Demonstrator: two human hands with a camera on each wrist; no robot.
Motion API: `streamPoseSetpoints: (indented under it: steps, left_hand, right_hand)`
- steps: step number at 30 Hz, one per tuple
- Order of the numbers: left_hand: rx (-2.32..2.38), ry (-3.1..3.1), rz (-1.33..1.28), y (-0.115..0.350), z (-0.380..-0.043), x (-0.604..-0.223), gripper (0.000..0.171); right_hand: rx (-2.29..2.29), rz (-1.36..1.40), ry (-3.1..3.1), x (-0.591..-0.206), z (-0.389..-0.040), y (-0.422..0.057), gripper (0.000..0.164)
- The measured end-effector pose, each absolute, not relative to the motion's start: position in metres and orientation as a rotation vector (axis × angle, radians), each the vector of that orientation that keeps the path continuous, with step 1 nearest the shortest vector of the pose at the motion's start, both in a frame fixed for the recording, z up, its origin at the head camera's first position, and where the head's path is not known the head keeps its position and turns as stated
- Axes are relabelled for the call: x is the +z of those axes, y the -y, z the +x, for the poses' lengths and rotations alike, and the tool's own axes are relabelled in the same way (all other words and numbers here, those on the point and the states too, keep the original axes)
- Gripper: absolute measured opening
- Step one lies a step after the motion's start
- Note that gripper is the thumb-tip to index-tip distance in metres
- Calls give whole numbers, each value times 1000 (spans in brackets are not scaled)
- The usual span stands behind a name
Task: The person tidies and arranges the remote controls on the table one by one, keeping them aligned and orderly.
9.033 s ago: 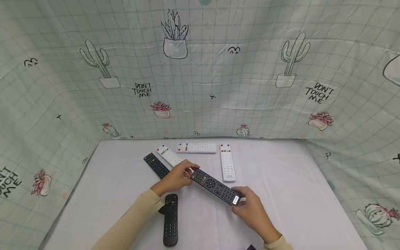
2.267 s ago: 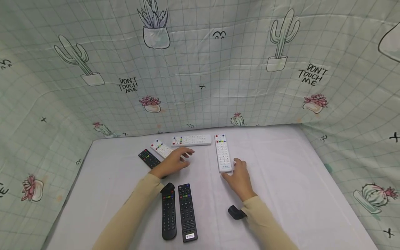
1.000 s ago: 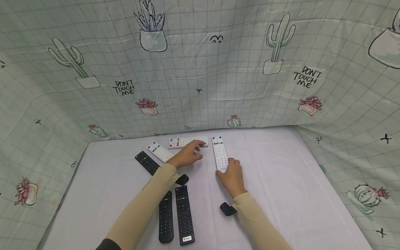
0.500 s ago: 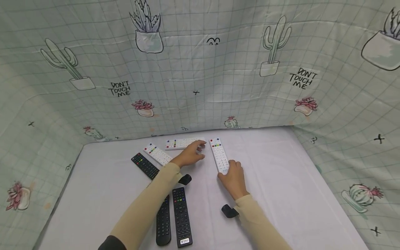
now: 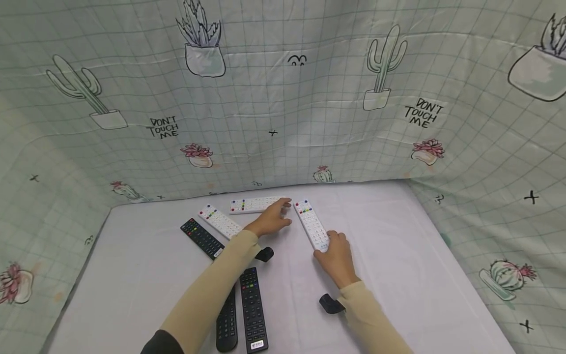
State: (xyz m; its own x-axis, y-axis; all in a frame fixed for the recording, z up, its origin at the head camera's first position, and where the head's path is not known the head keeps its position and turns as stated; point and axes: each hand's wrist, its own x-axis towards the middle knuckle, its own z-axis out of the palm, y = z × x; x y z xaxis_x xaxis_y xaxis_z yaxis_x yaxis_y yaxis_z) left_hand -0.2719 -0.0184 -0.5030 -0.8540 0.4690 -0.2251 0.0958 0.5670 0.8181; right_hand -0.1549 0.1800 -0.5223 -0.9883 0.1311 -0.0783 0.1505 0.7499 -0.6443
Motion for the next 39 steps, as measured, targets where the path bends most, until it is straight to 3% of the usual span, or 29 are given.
streamPoseSetpoints:
  steps: [39]
  left_hand:
    - [1128, -2425, 634, 2, -280, -522, 63]
  right_hand:
    - [-1039, 159, -2933, -523, -136, -214, 65]
